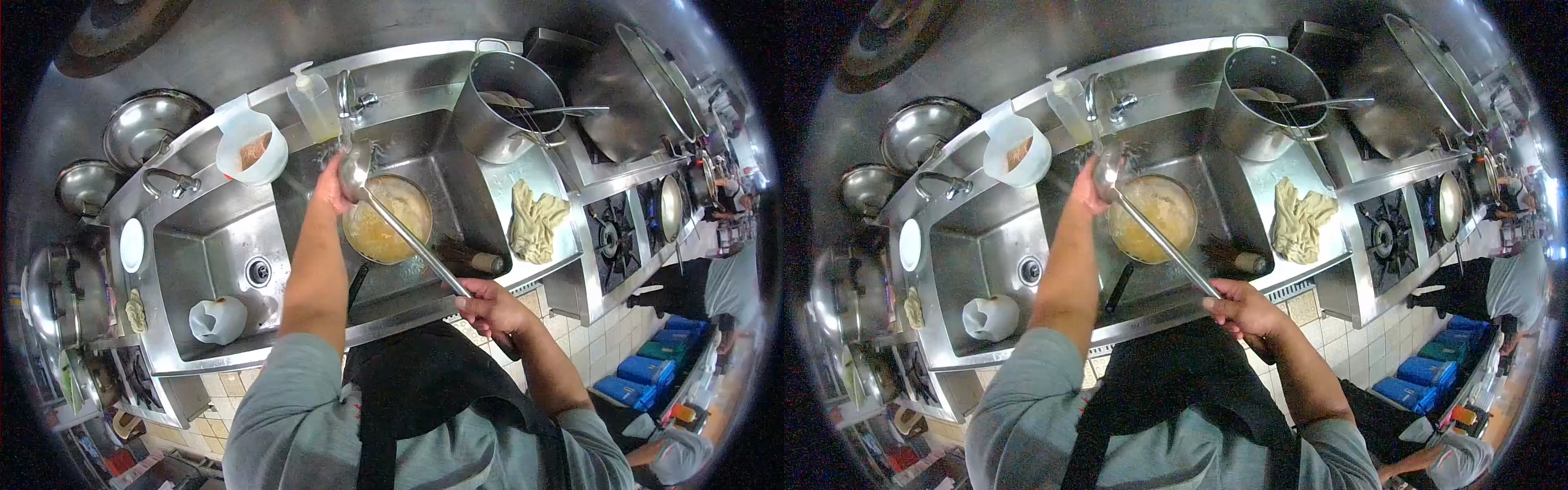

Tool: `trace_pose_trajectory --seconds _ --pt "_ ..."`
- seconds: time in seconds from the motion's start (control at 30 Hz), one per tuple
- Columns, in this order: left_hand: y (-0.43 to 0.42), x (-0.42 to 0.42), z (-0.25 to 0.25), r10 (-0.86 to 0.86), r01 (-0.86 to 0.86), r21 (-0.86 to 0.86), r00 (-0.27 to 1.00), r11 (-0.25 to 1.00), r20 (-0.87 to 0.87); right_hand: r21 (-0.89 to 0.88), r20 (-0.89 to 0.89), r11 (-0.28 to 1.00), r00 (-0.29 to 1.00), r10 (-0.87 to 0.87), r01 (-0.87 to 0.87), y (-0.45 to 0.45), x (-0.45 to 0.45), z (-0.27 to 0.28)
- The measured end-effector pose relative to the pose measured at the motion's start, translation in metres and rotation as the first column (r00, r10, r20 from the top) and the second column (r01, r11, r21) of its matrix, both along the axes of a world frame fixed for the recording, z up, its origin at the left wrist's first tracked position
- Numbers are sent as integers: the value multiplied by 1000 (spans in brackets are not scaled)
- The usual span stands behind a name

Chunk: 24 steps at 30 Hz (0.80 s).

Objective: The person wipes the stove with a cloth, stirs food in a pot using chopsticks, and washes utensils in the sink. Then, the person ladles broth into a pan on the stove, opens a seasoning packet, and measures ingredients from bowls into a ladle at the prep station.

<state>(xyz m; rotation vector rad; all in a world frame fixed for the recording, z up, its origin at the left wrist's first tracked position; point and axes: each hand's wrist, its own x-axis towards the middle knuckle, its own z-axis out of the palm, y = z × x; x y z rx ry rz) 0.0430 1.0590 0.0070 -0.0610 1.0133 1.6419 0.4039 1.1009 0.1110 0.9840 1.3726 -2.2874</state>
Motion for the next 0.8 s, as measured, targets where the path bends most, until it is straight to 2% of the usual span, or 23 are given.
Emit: trace_pose_trajectory --seconds 0.03,0.07,0.1,0.17,0.23,0.27,0.3,0.33,0.37,0.4,0.43,0.5,0.53,0.57,0.63,0.7,0.73,0.77,0.8 --pt "4 0 -23 156 -157 -3 979 988 133 -75 12 996 999 -40 41 3 -1 -5" --pt "1 -9 -63 177 -206 143 965 968 194 -43 -7 999 1000 -25 25 4 -1 -15" --pt "3 -2 -61 179 -207 139 965 968 191 -47 -9 999 1000 -24 24 5 -2 -22" --pt "10 18 -56 537 -576 130 808 807 242 -66 -36 998 999 -18 15 8 -6 -32" --pt "10 28 -37 582 -635 141 760 759 289 -77 -11 997 1000 -14 13 10 -13 -42" --pt "10 31 -25 617 -689 150 710 709 340 1 -30 1000 1000 -6 6 10 -17 -43" --pt "11 32 -14 616 -687 151 712 711 336 81 -47 997 999 4 0 10 -18 -46" --pt "10 31 -4 602 -639 107 760 762 245 163 -43 986 999 17 -10 14 -15 -61" --pt "8 27 2 579 -593 57 800 803 155 165 -47 986 999 20 -12 15 -12 -59" --pt "8 23 5 514 -521 33 848 853 129 241 -60 969 997 -42 55 17 -10 -57" --pt "5 19 5 517 -524 37 847 851 124 314 -78 942 992 -103 123 19 -6 -55" --pt "2 10 -17 264 -269 -97 963 958 -59 353 -105 926 989 -100 131 27 9 -55" --pt "3 3 -44 203 -216 -142 974 966 -100 384 -84 909 986 -143 164 29 17 -52" --pt "9 7 -40 196 -209 -140 975 968 -100 415 -63 888 980 -188 197 31 26 -48" --pt "23 16 -29 80 -220 -341 922 914 -379 456 -26 869 979 -204 193 37 49 -37" --pt "42 17 -28 77 -208 -290 910 934 -407 428 -29 862 957 -287 272 39 74 -29" --pt "54 16 -28 89 -209 -236 896 949 -435 467 -36 839 954 -297 279 41 88 -34" --pt "69 12 -28 67 -180 -230 901 956 -429 492 32 829 947 -321 265 42 104 -33" --pt "86 7 -29 187 -248 -156 926 956 -328 545 94 812 946 -309 211 42 116 -30"
